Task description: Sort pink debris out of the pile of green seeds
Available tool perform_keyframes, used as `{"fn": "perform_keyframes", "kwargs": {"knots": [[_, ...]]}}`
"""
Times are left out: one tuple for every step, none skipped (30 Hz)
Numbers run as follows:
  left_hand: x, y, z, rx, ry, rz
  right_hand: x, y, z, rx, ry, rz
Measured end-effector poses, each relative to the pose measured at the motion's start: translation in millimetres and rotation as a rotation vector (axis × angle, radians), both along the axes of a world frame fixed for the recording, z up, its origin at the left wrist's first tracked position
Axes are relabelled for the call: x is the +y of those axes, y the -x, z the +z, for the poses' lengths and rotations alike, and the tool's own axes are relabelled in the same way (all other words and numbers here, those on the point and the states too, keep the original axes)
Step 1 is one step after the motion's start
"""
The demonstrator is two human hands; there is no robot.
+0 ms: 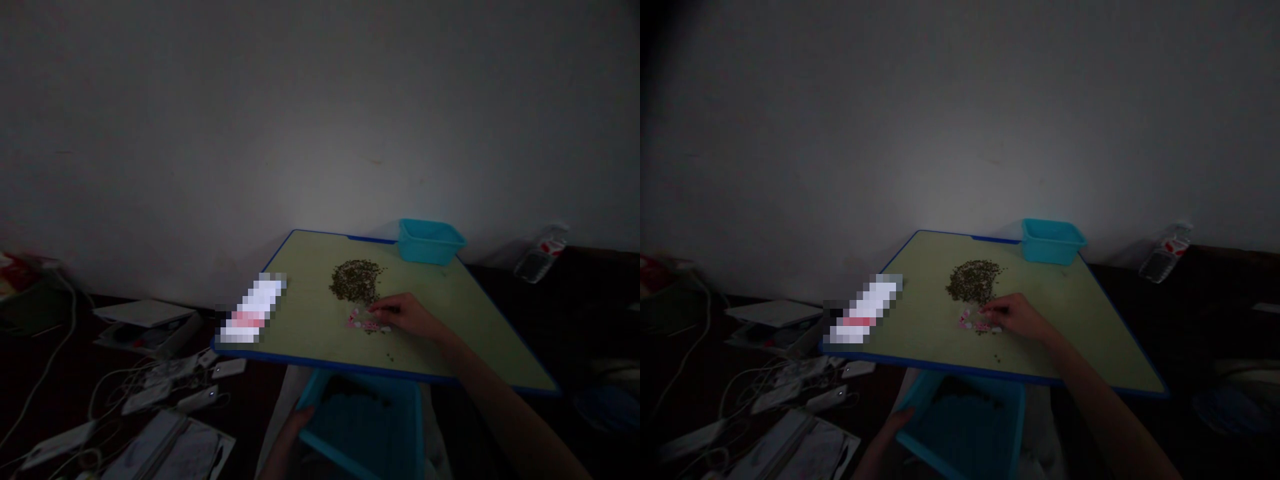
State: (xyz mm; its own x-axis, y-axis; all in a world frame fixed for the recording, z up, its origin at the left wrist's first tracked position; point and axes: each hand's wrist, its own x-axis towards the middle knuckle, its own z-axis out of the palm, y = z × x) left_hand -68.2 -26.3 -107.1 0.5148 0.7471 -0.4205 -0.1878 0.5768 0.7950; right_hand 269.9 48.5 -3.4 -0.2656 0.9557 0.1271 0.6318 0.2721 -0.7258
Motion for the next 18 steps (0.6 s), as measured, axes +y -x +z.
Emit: {"fn": "perform_keyframes", "kwargs": {"knots": [[1.6,0.0,-3.3,0.007,0.002,0.0,0.0,-0.1,-0.5,0.008,0.007,0.004],[3.9,-0.3,-7.3,0.019,0.004,-0.002,-0.1,-0.2,-0.9,0.015,0.014,0.004],[6.8,-1.4,-12.1,0.033,0.007,-0.006,-0.1,-0.2,-1.1,0.019,0.02,0.003],[10.5,-3.2,-17.5,0.05,0.013,-0.01,-0.1,-0.3,-1.2,0.019,0.023,0.0],[14.7,-5.8,-23.2,0.07,0.022,-0.014,-0.1,-0.4,-1.1,0.017,0.025,-0.001],[19.4,-9.0,-28.9,0.091,0.031,-0.017,-0.1,-0.6,-0.7,0.012,0.028,-0.003],[24.2,-12.5,-34.2,0.113,0.039,-0.019,-0.1,-0.8,-0.1,0.006,0.03,-0.005],[28.8,-16.1,-38.8,0.137,0.049,-0.02,-0.2,-1.2,0.6,0.002,0.032,-0.007],[32.8,-19.2,-42.3,0.155,0.056,-0.018,-0.3,-1.7,1.4,0.0,0.035,-0.01],[35.8,-21.6,-44.5,0.17,0.06,-0.017,-0.5,-2.4,2.2,0.002,0.037,-0.014],[37.6,-22.9,-45.0,0.18,0.063,-0.015,-0.7,-3.1,3.0,0.005,0.039,-0.018],[37.9,-23.3,-43.8,0.183,0.062,-0.013,-1.0,-3.9,3.7,0.009,0.039,-0.021],[36.7,-22.6,-40.9,0.179,0.06,-0.011,-1.2,-4.7,4.2,0.012,0.039,-0.023],[34.0,-21.1,-36.3,0.17,0.055,-0.009,-1.5,-5.5,4.5,0.013,0.038,-0.024],[29.7,-18.9,-30.4,0.154,0.046,-0.006,-1.6,-6.2,4.6,0.015,0.036,-0.023],[24.2,-16.5,-23.4,0.134,0.038,-0.002,-1.8,-6.8,4.6,0.019,0.035,-0.021],[17.7,-14.0,-15.6,0.111,0.027,0.003,-1.9,-7.2,4.6,0.023,0.035,-0.019],[10.6,-11.7,-7.5,0.08,0.014,0.012,-1.9,-7.4,4.6,0.027,0.035,-0.017]]}}
